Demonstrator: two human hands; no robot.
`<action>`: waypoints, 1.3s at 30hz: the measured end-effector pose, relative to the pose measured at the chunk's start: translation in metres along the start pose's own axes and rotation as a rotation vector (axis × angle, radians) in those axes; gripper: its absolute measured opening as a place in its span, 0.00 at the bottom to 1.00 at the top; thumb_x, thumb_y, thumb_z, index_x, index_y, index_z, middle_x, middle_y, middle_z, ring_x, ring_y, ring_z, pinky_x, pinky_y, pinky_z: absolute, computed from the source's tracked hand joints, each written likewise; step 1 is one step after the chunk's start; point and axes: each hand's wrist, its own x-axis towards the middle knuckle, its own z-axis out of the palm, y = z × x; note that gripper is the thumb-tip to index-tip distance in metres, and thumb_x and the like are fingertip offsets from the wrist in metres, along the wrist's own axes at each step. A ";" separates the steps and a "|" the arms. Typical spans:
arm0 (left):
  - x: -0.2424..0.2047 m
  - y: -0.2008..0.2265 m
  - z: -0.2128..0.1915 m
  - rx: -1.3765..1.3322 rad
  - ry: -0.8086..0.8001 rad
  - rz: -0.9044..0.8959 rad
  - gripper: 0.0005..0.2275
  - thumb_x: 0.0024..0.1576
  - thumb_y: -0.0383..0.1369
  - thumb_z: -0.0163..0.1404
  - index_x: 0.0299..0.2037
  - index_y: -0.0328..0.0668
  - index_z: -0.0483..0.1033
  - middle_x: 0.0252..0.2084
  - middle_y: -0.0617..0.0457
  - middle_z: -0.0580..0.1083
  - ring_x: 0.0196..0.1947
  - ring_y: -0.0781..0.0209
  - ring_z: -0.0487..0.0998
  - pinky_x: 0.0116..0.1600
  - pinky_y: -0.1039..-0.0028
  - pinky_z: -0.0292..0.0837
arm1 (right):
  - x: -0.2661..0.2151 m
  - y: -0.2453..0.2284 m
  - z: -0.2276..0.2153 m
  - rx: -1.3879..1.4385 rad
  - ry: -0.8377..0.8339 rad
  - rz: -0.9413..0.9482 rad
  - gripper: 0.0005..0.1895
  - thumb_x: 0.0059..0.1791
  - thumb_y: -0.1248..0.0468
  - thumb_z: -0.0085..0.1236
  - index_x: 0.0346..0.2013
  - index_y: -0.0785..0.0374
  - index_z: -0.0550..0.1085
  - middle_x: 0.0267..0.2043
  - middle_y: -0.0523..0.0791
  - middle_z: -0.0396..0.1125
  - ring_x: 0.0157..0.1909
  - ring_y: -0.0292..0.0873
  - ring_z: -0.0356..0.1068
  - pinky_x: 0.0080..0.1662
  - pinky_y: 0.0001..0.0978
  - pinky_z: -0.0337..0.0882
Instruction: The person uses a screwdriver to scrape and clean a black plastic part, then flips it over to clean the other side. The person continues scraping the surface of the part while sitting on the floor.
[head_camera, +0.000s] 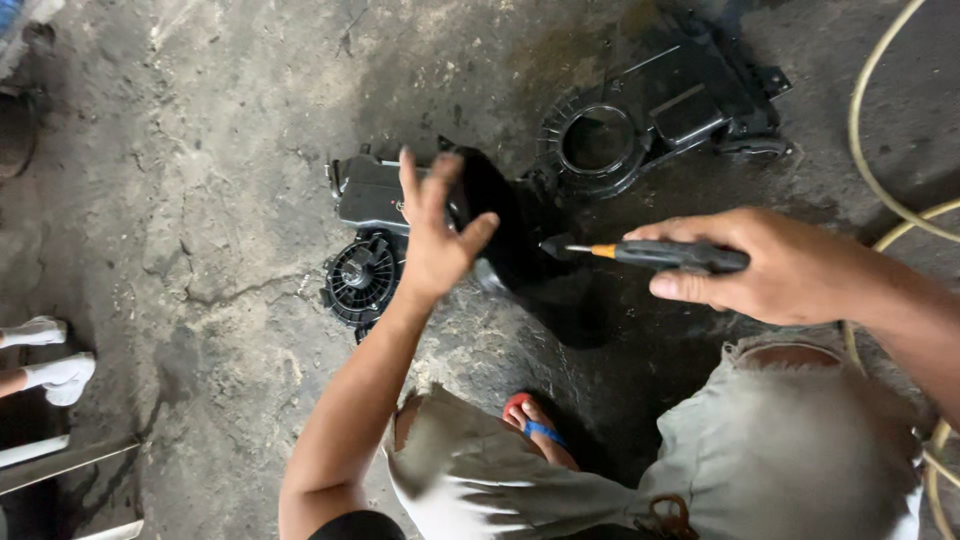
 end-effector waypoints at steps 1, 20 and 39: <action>0.001 -0.007 -0.001 -0.199 -0.016 -0.189 0.36 0.50 0.28 0.60 0.67 0.44 0.53 0.74 0.34 0.55 0.74 0.43 0.54 0.76 0.58 0.45 | 0.004 0.001 0.001 0.004 -0.011 0.004 0.34 0.49 0.41 0.59 0.70 0.37 0.69 0.31 0.49 0.74 0.32 0.45 0.77 0.37 0.44 0.80; -0.016 -0.029 -0.016 -0.331 -0.052 -0.302 0.45 0.47 0.13 0.49 0.77 0.38 0.43 0.72 0.42 0.62 0.71 0.54 0.64 0.74 0.71 0.54 | 0.117 0.035 0.045 0.215 0.017 -0.056 0.28 0.48 0.49 0.59 0.62 0.53 0.73 0.20 0.43 0.66 0.21 0.38 0.67 0.27 0.35 0.70; -0.155 0.005 -0.218 -0.060 0.331 -0.197 0.39 0.46 0.11 0.47 0.74 0.35 0.60 0.73 0.42 0.65 0.74 0.46 0.65 0.79 0.59 0.57 | 0.111 0.134 0.039 0.450 0.005 -0.067 0.19 0.48 0.49 0.59 0.40 0.63 0.75 0.25 0.48 0.74 0.31 0.43 0.75 0.38 0.38 0.75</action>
